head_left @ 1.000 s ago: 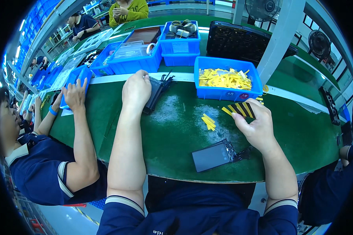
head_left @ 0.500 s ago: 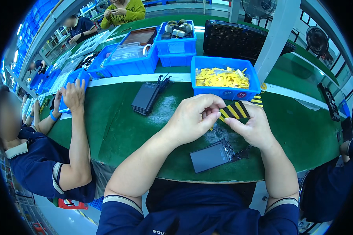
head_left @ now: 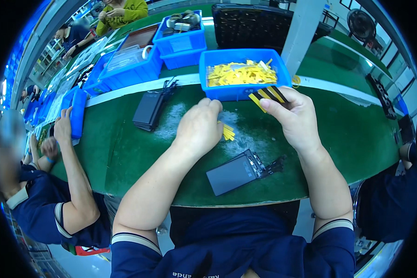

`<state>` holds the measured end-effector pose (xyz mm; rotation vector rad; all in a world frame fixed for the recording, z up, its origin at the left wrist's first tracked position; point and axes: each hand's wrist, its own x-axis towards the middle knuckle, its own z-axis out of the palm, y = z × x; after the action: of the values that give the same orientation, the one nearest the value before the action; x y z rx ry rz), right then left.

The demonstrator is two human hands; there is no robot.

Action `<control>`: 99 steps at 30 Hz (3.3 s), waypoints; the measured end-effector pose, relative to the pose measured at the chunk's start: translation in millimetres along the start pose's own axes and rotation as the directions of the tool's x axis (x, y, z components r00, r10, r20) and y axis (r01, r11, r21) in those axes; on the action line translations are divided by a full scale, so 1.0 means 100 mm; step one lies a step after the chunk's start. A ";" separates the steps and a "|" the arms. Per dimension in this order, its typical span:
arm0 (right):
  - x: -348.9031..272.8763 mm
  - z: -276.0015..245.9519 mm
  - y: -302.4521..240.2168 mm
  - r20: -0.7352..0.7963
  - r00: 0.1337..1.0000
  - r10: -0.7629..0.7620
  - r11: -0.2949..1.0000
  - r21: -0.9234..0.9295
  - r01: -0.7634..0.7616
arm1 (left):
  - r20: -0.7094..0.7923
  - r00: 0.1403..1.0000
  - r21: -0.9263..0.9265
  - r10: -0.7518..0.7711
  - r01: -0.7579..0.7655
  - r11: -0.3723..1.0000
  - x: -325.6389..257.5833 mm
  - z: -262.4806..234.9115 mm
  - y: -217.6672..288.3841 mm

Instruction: The person applies yellow adhesive tape to the edges of small black rectangular electronic components. They pick up a component, wrap a strip of tape around its perimeter, and place it on the table. The process is repeated for multiple units in a repetitive assembly line manner.

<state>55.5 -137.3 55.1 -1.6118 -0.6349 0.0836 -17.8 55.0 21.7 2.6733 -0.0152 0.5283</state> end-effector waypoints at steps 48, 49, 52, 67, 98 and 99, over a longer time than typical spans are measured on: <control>-0.12 0.02 -0.17 0.063 0.985 -0.163 0.979 -0.110 0.170 | 0.210 0.977 -0.871 0.034 0.171 0.461 -0.14 -0.21 0.33; -0.11 0.03 -0.16 0.054 0.979 -0.198 0.972 -0.117 0.203 | 0.214 0.976 -0.875 0.034 0.176 0.451 -0.13 -0.21 0.33; -0.09 0.04 -0.11 0.040 0.959 -0.279 0.949 -0.140 0.282 | 0.223 0.974 -0.878 0.031 0.187 0.440 -0.13 -0.21 0.33; -0.10 0.04 -0.12 0.056 0.952 -0.300 0.932 -0.194 0.306 | 0.249 0.968 -0.860 0.010 0.217 0.463 -0.14 -0.20 0.31; -0.12 0.03 -0.19 0.172 0.700 -0.693 0.367 -0.751 0.548 | 0.139 0.989 -0.837 -0.058 0.149 0.527 -0.14 -0.19 0.30; -0.11 0.02 -0.20 0.172 0.679 -0.714 0.377 -0.722 0.580 | 0.159 0.984 -0.868 -0.075 0.176 0.464 -0.13 -0.19 0.30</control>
<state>39.0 -140.4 70.3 -1.9617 -1.2486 -1.0503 -39.9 33.9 45.2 1.6231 -0.0929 0.2178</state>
